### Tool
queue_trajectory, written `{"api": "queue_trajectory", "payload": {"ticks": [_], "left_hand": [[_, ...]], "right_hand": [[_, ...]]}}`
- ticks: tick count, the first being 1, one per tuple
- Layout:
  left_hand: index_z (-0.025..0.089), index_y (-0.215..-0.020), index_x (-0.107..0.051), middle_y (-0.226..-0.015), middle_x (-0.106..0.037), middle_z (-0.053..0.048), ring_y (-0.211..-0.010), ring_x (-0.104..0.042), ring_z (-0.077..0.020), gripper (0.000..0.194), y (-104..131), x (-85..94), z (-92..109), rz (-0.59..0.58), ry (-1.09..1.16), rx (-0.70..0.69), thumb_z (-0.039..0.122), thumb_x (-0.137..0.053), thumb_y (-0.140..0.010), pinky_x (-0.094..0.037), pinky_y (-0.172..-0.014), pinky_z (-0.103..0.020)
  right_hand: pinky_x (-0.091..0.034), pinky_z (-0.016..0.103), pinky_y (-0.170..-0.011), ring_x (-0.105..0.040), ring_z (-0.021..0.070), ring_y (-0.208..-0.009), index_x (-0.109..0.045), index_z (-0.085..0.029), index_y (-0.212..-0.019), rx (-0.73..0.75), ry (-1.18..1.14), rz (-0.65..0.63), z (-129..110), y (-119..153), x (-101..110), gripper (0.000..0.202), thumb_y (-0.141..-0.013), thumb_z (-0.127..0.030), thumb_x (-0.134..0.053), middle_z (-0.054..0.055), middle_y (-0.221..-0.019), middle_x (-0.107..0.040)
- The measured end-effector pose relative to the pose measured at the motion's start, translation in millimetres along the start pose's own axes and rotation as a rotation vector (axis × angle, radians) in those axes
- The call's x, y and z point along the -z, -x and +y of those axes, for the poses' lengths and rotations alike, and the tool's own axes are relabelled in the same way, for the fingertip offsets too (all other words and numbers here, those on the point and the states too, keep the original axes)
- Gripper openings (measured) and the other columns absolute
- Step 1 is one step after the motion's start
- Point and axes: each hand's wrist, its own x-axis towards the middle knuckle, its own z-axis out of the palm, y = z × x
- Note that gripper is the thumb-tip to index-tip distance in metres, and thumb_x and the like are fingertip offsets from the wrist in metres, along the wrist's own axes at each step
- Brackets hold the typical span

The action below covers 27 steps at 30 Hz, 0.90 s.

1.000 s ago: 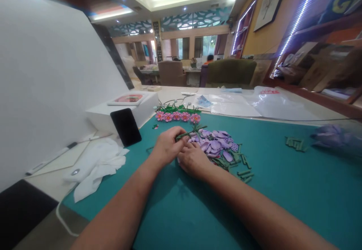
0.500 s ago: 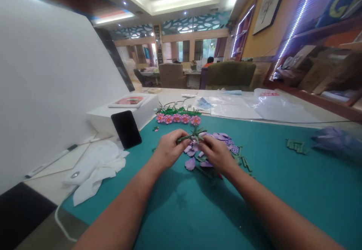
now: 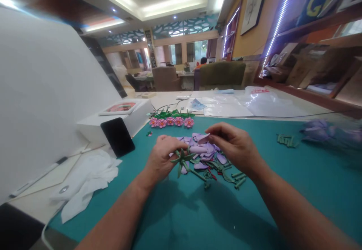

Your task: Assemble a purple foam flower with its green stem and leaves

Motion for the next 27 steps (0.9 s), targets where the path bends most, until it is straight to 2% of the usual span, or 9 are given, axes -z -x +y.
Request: {"api": "queue_trajectory", "payload": {"ticks": [2,7,17,27], "left_hand": [[0.021,-0.087,-0.065,-0.075,-0.07,-0.001,-0.074,-0.062,-0.0158,0.017,0,0.9,2,-0.003,0.015,0.011,0.029,-0.052,-0.092,-0.037,-0.083,-0.034],[0.021,-0.09,-0.067,-0.079,-0.071,-0.004,-0.079,-0.063,-0.0183,0.023,-1,1.2,3,-0.008,0.026,-0.009,0.036,-0.051,-0.093,-0.038,-0.083,-0.036],[0.021,-0.09,-0.068,-0.077,-0.071,-0.004,-0.079,-0.063,-0.0185,0.027,-1,0.3,1,0.006,0.036,-0.042,0.04,-0.049,-0.094,-0.039,-0.082,-0.037],[0.021,-0.088,-0.068,-0.077,-0.07,-0.005,-0.079,-0.063,-0.0184,0.027,0,-0.4,3,0.011,0.036,-0.043,0.039,-0.048,-0.094,-0.042,-0.081,-0.036]], "right_hand": [[-0.044,0.025,-0.058,-0.058,0.0125,-0.063,-0.065,-0.02,-0.081,0.076,0.068,0.019,-6,2,0,0.009,-0.083,-0.024,-0.057,0.0,-0.071,-0.067],[-0.044,0.025,-0.061,-0.059,0.0138,-0.069,-0.065,-0.022,-0.078,0.219,0.174,0.031,-15,3,0,0.011,-0.086,-0.022,-0.056,0.001,-0.073,-0.064],[-0.047,0.028,-0.067,-0.06,0.0165,-0.077,-0.065,-0.021,-0.082,0.283,0.252,-0.027,-13,3,0,0.013,-0.088,-0.02,-0.054,0.003,-0.078,-0.066],[-0.047,0.027,-0.066,-0.06,0.0163,-0.078,-0.065,-0.021,-0.08,0.373,0.315,0.008,-13,4,-2,0.015,-0.089,-0.018,-0.053,0.003,-0.078,-0.066]]}}
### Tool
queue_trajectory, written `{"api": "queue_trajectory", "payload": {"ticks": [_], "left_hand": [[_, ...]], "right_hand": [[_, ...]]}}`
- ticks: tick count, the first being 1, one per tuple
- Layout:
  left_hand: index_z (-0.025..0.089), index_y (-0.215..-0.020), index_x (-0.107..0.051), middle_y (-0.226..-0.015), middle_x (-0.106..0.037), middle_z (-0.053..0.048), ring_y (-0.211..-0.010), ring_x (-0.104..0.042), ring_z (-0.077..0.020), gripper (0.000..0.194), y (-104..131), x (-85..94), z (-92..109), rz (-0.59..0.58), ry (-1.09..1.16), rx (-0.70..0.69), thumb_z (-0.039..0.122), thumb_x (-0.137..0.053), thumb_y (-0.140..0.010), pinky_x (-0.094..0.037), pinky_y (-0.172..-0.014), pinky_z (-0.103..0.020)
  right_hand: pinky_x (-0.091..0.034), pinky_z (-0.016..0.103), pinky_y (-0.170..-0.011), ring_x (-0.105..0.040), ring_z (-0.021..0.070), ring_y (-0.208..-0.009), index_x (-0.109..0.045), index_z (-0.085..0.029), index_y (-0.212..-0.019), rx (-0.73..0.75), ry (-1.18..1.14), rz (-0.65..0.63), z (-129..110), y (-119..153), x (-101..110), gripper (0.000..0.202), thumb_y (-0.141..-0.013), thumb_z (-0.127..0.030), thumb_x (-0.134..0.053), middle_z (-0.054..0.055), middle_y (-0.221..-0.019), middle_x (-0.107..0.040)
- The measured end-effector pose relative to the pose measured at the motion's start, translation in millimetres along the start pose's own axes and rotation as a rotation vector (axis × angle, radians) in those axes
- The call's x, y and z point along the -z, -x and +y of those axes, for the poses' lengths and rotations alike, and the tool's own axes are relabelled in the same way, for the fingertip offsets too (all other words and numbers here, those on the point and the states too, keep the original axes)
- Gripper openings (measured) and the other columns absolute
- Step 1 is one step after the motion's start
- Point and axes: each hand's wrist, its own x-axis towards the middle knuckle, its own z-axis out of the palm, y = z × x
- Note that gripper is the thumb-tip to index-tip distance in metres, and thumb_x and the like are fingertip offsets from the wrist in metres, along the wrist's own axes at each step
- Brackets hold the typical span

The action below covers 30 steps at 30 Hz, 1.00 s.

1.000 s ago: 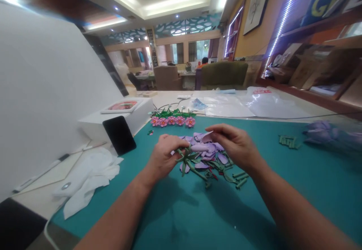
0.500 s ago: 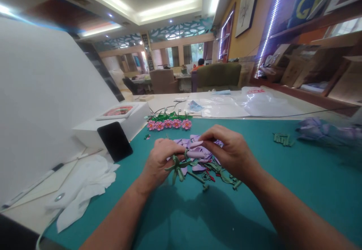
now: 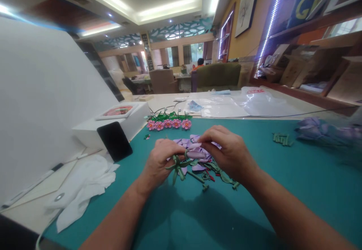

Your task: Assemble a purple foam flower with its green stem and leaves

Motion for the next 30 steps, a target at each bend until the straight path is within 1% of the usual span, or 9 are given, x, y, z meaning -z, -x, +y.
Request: {"api": "queue_trajectory", "payload": {"ticks": [2,6,11,16,24,27,30], "left_hand": [[0.021,-0.087,-0.068,-0.076,-0.07,-0.005,-0.078,-0.062,-0.0184,0.028,-0.5,0.1,2.2,-0.001,0.005,0.014,0.039,-0.047,-0.094,-0.044,-0.08,-0.035],[0.02,-0.085,-0.067,-0.074,-0.068,-0.005,-0.076,-0.061,-0.0176,0.028,-2.0,0.6,5.1,0.017,0.025,-0.014,0.038,-0.048,-0.094,-0.045,-0.077,-0.033],[0.02,-0.084,-0.066,-0.073,-0.067,-0.005,-0.075,-0.06,-0.0175,0.03,-2.8,1.2,6.5,-0.007,0.035,0.004,0.039,-0.046,-0.095,-0.045,-0.076,-0.033],[0.02,-0.084,-0.065,-0.073,-0.067,-0.005,-0.074,-0.06,-0.0171,0.028,-2.1,0.8,5.9,0.006,0.038,-0.028,0.037,-0.047,-0.095,-0.044,-0.075,-0.033],[0.021,-0.09,-0.066,-0.076,-0.067,-0.004,-0.076,-0.059,-0.0177,0.028,0.3,1.6,2.1,-0.034,-0.018,0.061,0.036,-0.043,-0.095,-0.043,-0.077,-0.032],[0.02,-0.089,-0.066,-0.074,-0.065,-0.004,-0.074,-0.058,-0.0177,0.029,0.3,2.1,2.3,-0.034,-0.011,0.078,0.037,-0.043,-0.095,-0.043,-0.076,-0.033],[0.021,-0.086,-0.065,-0.073,-0.063,-0.003,-0.073,-0.056,-0.0176,0.028,0.4,3.6,1.6,-0.014,-0.004,0.117,0.04,-0.046,-0.093,-0.044,-0.074,-0.032]], "right_hand": [[-0.047,0.027,-0.065,-0.06,0.0162,-0.076,-0.064,-0.021,-0.079,0.006,0.002,0.007,-0.3,0.2,-0.3,0.016,-0.089,-0.018,-0.053,0.003,-0.077,-0.066],[-0.047,0.027,-0.064,-0.059,0.0157,-0.075,-0.063,-0.021,-0.078,0.009,-0.002,0.019,-0.7,0.8,-1.3,0.015,-0.089,-0.018,-0.053,0.003,-0.076,-0.065],[-0.046,0.027,-0.064,-0.059,0.0161,-0.074,-0.063,-0.021,-0.077,-0.006,0.002,0.005,-1.3,2.0,-2.4,0.018,-0.091,-0.021,-0.051,0.003,-0.076,-0.065],[-0.046,0.027,-0.063,-0.059,0.0157,-0.073,-0.063,-0.021,-0.077,0.001,-0.005,0.016,-1.5,1.8,-2.4,0.017,-0.09,-0.021,-0.052,0.003,-0.075,-0.066],[-0.05,0.027,-0.066,-0.065,0.016,-0.076,-0.069,-0.022,-0.084,-0.038,-0.058,0.002,-3.2,0.1,-1.4,0.016,-0.09,-0.021,-0.054,0.004,-0.08,-0.07],[-0.05,0.028,-0.067,-0.065,0.016,-0.077,-0.07,-0.023,-0.086,-0.085,-0.138,0.008,-4.1,-0.1,-1.7,0.016,-0.089,-0.022,-0.054,0.003,-0.082,-0.071],[-0.05,0.028,-0.066,-0.065,0.0162,-0.076,-0.07,-0.023,-0.094,-0.207,-0.23,0.003,0.5,0.5,-4.9,0.02,-0.091,-0.027,-0.051,0.004,-0.086,-0.072]]}}
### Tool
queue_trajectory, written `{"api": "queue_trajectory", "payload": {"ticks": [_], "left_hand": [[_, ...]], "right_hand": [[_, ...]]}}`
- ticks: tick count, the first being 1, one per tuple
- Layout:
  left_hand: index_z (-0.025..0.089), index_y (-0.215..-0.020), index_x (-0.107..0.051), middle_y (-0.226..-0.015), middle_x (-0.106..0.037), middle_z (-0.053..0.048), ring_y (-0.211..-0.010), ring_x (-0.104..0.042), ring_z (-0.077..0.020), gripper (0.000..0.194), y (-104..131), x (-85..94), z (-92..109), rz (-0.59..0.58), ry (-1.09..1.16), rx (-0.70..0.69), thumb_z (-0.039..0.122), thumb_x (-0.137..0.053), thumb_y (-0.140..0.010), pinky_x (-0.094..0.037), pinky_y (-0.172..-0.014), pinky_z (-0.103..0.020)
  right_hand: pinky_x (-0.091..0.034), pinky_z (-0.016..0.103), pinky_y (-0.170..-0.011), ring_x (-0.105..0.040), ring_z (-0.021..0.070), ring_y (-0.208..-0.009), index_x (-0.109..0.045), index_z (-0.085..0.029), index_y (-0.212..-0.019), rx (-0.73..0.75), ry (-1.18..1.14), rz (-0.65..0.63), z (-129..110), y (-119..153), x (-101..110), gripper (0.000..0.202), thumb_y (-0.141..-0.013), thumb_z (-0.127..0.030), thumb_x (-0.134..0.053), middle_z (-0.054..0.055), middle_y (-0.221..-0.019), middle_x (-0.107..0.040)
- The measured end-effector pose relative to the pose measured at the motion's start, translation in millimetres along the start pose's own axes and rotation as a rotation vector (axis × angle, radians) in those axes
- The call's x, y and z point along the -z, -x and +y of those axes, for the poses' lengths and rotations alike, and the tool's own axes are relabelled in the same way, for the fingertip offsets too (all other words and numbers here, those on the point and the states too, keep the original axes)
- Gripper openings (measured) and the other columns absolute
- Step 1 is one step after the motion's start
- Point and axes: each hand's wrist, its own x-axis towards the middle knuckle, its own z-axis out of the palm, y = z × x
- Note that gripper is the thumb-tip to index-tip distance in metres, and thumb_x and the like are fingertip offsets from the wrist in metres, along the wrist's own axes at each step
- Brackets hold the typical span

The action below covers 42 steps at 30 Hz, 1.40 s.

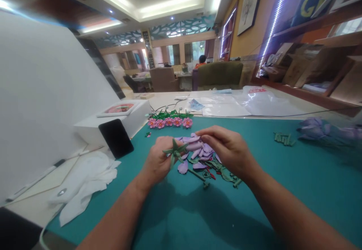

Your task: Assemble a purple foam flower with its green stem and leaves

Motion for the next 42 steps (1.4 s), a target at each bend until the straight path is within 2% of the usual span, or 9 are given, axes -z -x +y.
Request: {"api": "queue_trajectory", "payload": {"ticks": [5,12,15,19,24,29,33,37,42], "left_hand": [[0.019,-0.081,-0.065,-0.075,-0.064,-0.004,-0.074,-0.057,-0.0174,0.03,0,2.8,-4,0.111,-0.022,0.098,0.044,-0.051,-0.091,-0.045,-0.072,-0.031],[0.019,-0.074,-0.064,-0.073,-0.066,-0.003,-0.072,-0.059,-0.0163,0.034,-1,0.4,-9,0.146,-0.046,0.136,0.045,-0.051,-0.09,-0.046,-0.071,-0.029],[0.019,-0.075,-0.064,-0.074,-0.066,-0.002,-0.074,-0.06,-0.0165,0.033,-1,0.3,-12,0.154,-0.047,0.126,0.044,-0.051,-0.09,-0.046,-0.071,-0.029],[0.018,-0.077,-0.064,-0.074,-0.067,-0.002,-0.074,-0.06,-0.0166,0.032,-2,2.0,-15,0.152,-0.045,0.109,0.044,-0.051,-0.09,-0.046,-0.071,-0.028],[0.018,-0.073,-0.063,-0.073,-0.066,-0.002,-0.071,-0.06,-0.0158,0.033,-3,1.9,-16,0.18,-0.071,0.078,0.043,-0.049,-0.091,-0.044,-0.068,-0.027],[0.019,-0.077,-0.064,-0.073,-0.067,-0.002,-0.071,-0.06,-0.0159,0.028,-3,1.4,-17,0.185,-0.067,0.066,0.039,-0.051,-0.091,-0.044,-0.068,-0.027],[0.019,-0.079,-0.064,-0.076,-0.067,-0.001,-0.073,-0.06,-0.0163,0.018,-3,2.5,-18,0.139,-0.058,0.08,0.03,-0.053,-0.088,-0.042,-0.069,-0.028],[0.018,-0.079,-0.063,-0.076,-0.065,-0.001,-0.071,-0.057,-0.0155,0.015,-4,4.0,-17,0.061,-0.068,0.167,0.028,-0.054,-0.087,-0.041,-0.067,-0.026],[0.018,-0.071,-0.058,-0.073,-0.062,0.0,-0.068,-0.053,-0.0148,0.022,-5,3.4,-18,0.042,-0.056,0.213,0.031,-0.053,-0.087,-0.039,-0.061,-0.024]], "right_hand": [[-0.048,0.029,-0.067,-0.066,0.0185,-0.079,-0.069,-0.02,-0.097,-0.203,0.03,-0.082,29,5,-21,0.024,-0.092,-0.028,-0.047,0.005,-0.086,-0.072],[-0.043,0.032,-0.082,-0.059,0.0216,-0.094,-0.069,-0.018,-0.101,0.006,0.418,-0.434,58,24,-72,0.023,-0.091,-0.017,-0.048,0.008,-0.1,-0.07],[-0.041,0.035,-0.086,-0.057,0.0237,-0.098,-0.068,-0.017,-0.101,0.09,0.577,-0.525,55,21,-89,0.021,-0.089,-0.015,-0.051,0.01,-0.101,-0.069],[-0.04,0.038,-0.083,-0.055,0.028,-0.103,-0.067,-0.017,-0.101,0.057,0.775,-0.574,51,6,-104,0.02,-0.088,-0.018,-0.052,0.013,-0.107,-0.068],[-0.04,0.037,-0.079,-0.056,0.03,-0.104,-0.069,-0.016,-0.097,0.002,0.868,-0.573,56,-7,-116,0.019,-0.086,-0.024,-0.056,0.014,-0.104,-0.069],[-0.036,0.039,-0.086,-0.058,0.0273,-0.102,-0.069,-0.016,-0.102,0.055,0.87,-0.548,64,-8,-122,0.028,-0.088,-0.012,-0.045,0.015,-0.102,-0.07],[-0.037,0.039,-0.084,-0.06,0.0273,-0.094,-0.07,-0.016,-0.089,0.081,0.841,-0.497,65,-7,-118,0.024,-0.087,-0.012,-0.047,0.015,-0.092,-0.071],[-0.04,0.032,-0.073,-0.062,0.0232,-0.085,-0.069,-0.017,-0.087,-0.024,0.557,-0.272,62,-5,-98,0.021,-0.087,-0.018,-0.048,0.01,-0.09,-0.071],[-0.039,0.026,-0.058,-0.056,0.0153,-0.061,-0.062,-0.02,-0.078,-0.392,-0.093,-0.119,57,-3,-64,0.015,-0.079,-0.034,-0.057,0.0,-0.066,-0.063]]}}
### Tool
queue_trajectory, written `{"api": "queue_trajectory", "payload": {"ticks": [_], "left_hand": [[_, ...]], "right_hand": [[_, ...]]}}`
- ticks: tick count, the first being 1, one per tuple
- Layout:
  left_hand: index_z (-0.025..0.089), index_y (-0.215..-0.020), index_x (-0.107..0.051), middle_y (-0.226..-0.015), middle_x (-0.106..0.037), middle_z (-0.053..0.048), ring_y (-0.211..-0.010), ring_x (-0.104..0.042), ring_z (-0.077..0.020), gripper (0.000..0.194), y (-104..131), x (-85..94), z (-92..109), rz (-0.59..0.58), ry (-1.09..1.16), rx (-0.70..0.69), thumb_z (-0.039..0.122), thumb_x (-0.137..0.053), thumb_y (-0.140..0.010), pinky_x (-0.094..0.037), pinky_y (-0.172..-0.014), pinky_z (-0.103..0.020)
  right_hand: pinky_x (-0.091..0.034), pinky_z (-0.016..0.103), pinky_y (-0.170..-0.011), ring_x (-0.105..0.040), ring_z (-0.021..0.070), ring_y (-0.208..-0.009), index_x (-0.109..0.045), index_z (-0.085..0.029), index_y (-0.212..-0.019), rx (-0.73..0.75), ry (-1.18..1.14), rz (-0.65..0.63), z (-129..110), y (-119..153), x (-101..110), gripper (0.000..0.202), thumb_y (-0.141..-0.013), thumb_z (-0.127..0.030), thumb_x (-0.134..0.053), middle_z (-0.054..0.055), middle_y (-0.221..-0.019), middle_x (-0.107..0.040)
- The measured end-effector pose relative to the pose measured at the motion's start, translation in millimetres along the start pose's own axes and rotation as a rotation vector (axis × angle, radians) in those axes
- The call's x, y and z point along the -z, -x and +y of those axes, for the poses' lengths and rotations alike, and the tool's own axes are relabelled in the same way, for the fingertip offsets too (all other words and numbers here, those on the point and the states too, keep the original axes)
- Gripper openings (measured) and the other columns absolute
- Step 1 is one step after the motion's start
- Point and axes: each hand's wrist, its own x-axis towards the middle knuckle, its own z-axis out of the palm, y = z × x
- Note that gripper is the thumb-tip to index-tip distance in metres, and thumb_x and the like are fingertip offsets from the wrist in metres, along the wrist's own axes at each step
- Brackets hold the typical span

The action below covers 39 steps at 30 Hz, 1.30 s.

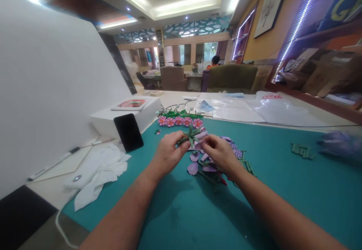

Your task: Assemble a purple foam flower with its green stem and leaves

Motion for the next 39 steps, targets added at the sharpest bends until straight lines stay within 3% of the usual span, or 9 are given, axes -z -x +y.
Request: {"api": "queue_trajectory", "payload": {"ticks": [4,11,20,39], "left_hand": [[0.018,-0.076,-0.062,-0.076,-0.063,-0.001,-0.071,-0.055,-0.0152,0.021,0,-2.1,-1,0.02,0.015,-0.031,0.031,-0.051,-0.089,-0.042,-0.064,-0.025],[0.018,-0.081,-0.066,-0.074,-0.061,-0.002,-0.071,-0.056,-0.0154,0.027,3,-1.1,3,0.066,0.12,-0.052,0.041,-0.054,-0.089,-0.043,-0.065,-0.026],[0.018,-0.084,-0.066,-0.075,-0.058,-0.001,-0.069,-0.055,-0.0139,0.019,5,-3.4,4,0.081,0.204,-0.069,0.034,-0.058,-0.089,-0.043,-0.063,-0.026],[0.018,-0.084,-0.066,-0.077,-0.062,-0.004,-0.073,-0.057,-0.0161,0.024,5,-3.5,8,0.048,0.16,-0.085,0.038,-0.055,-0.09,-0.045,-0.067,-0.028]], "right_hand": [[-0.045,0.026,-0.06,-0.059,0.0141,-0.062,-0.057,-0.019,-0.076,-0.234,-0.465,-0.06,-9,10,19,0.028,-0.066,-0.041,-0.073,-0.002,-0.067,-0.064],[-0.04,0.022,-0.052,-0.052,0.0082,-0.053,-0.06,-0.018,-0.074,-0.33,-0.651,-0.034,-31,21,27,0.029,-0.062,-0.038,-0.077,-0.003,-0.061,-0.06],[-0.041,0.022,-0.047,-0.052,0.0085,-0.046,-0.054,-0.019,-0.065,-0.382,-0.675,0.001,-56,26,26,0.025,-0.059,-0.03,-0.076,-0.003,-0.052,-0.059],[-0.048,0.024,-0.051,-0.06,0.0114,-0.052,-0.053,-0.019,-0.065,-0.372,-0.625,0.053,-56,26,23,0.021,-0.063,-0.028,-0.072,-0.003,-0.053,-0.06]]}}
